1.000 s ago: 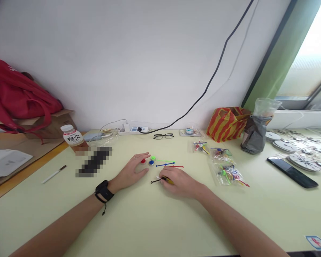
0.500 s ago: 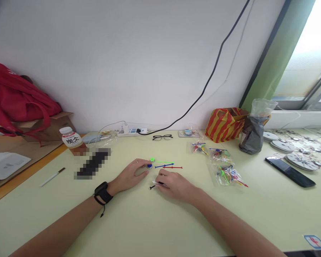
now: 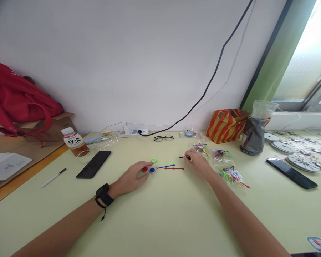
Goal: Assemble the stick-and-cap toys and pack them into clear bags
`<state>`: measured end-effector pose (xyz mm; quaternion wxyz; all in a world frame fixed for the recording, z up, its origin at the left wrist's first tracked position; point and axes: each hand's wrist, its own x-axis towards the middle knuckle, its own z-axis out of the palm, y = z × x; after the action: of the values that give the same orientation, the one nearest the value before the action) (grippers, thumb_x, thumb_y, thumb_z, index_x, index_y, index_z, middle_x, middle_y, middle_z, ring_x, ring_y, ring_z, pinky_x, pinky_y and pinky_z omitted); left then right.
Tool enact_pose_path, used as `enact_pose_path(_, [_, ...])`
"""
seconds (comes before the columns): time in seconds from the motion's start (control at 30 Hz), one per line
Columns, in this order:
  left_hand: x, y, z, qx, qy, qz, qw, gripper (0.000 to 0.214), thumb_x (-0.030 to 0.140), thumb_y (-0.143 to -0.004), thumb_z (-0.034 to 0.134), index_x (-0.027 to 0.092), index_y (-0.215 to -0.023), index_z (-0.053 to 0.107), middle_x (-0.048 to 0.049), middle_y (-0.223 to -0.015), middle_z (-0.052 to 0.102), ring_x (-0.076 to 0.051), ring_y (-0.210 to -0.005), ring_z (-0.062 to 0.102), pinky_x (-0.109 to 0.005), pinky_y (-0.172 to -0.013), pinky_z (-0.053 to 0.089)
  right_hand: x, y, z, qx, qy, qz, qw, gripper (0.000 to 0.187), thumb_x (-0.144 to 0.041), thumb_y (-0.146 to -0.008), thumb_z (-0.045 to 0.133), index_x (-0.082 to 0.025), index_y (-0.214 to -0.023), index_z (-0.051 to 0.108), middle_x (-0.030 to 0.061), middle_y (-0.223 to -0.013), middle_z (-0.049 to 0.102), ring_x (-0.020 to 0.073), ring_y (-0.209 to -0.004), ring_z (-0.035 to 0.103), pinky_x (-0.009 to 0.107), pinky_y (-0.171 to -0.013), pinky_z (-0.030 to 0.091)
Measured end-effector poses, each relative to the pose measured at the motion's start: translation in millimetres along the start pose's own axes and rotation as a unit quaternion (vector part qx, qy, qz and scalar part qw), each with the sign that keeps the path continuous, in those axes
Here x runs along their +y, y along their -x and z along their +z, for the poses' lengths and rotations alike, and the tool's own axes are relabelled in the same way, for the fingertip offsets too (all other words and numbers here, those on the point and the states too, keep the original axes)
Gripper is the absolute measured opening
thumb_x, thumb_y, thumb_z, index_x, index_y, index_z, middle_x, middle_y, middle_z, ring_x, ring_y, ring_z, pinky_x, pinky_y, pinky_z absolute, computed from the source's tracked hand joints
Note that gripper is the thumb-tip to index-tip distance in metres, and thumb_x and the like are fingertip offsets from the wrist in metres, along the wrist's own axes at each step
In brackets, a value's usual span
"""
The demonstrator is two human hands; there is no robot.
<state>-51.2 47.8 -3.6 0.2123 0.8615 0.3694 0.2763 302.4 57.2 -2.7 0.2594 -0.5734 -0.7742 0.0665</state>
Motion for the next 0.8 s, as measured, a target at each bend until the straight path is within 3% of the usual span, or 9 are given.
enact_pose_path(0.13, [1,0,-1.5,0.012,-0.011,0.013,1.0,0.045,0.016,-0.092,0.058,0.026,-0.136,0.063,-0.0067,-0.11,0.069,-0.025,-0.108,0.064,-0.043,-0.103,0.052,8,4,6,-0.025,0.052,0.028,0.998,0.011,-0.032,-0.1,0.049,-0.024,-0.101,0.056,0.006,-0.099,0.07,0.0225,-0.084,0.064,0.034,-0.072,0.044])
enact_pose_path(0.23, [0,-1,-0.7,0.018,-0.002,0.014,1.0,0.042,0.015,-0.09,0.057,0.025,-0.13,0.065,-0.0067,-0.109,0.07,-0.024,-0.102,0.065,-0.041,-0.098,0.054,3,5,8,0.016,0.083,0.022,0.996,0.017,-0.038,-0.1,0.052,-0.023,-0.107,0.055,0.0095,-0.107,0.07,0.0278,-0.095,0.063,0.039,-0.078,0.046])
enact_pose_path(0.33, [4,0,0.7,0.026,0.012,0.007,1.0,0.045,0.014,-0.087,0.059,0.023,-0.131,0.064,-0.0065,-0.112,0.071,-0.019,-0.086,0.064,-0.035,-0.084,0.056,-11,6,5,0.054,0.095,-0.032,0.993,0.018,-0.036,-0.1,0.054,-0.022,-0.11,0.058,0.0128,-0.114,0.069,0.0323,-0.11,0.059,0.045,-0.091,0.047])
enact_pose_path(0.47, [18,3,2.9,0.004,0.039,0.029,0.999,0.04,0.02,-0.088,0.064,0.023,-0.127,0.064,-0.0051,-0.107,0.07,-0.015,-0.075,0.061,-0.031,-0.076,0.056,-38,12,2,-0.043,0.049,-0.1,0.993,0.013,-0.027,-0.101,0.051,-0.021,-0.103,0.063,0.0086,-0.103,0.069,0.0261,-0.098,0.063,0.039,-0.084,0.048])
enact_pose_path(0.63, [39,9,6.8,-0.056,0.061,0.07,0.994,0.036,0.028,-0.09,0.071,0.026,-0.125,0.066,-0.0055,-0.108,0.071,-0.021,-0.096,0.069,-0.039,-0.096,0.057,-57,19,9,-0.102,0.025,-0.105,0.989,0.017,-0.016,-0.098,0.05,-0.021,-0.088,0.062,0.0054,-0.093,0.068,0.0215,-0.087,0.064,0.034,-0.073,0.043])
enact_pose_path(0.8, [41,8,1.7,-0.046,0.023,0.104,0.993,0.04,0.018,-0.082,0.071,0.028,-0.121,0.069,-0.007,-0.131,0.068,-0.028,-0.122,0.061,-0.047,-0.11,0.051,-63,21,11,-0.096,0.008,-0.108,0.99,0.014,-0.014,-0.097,0.05,-0.022,-0.093,0.061,0.0043,-0.092,0.067,0.0205,-0.085,0.061,0.032,-0.07,0.041])
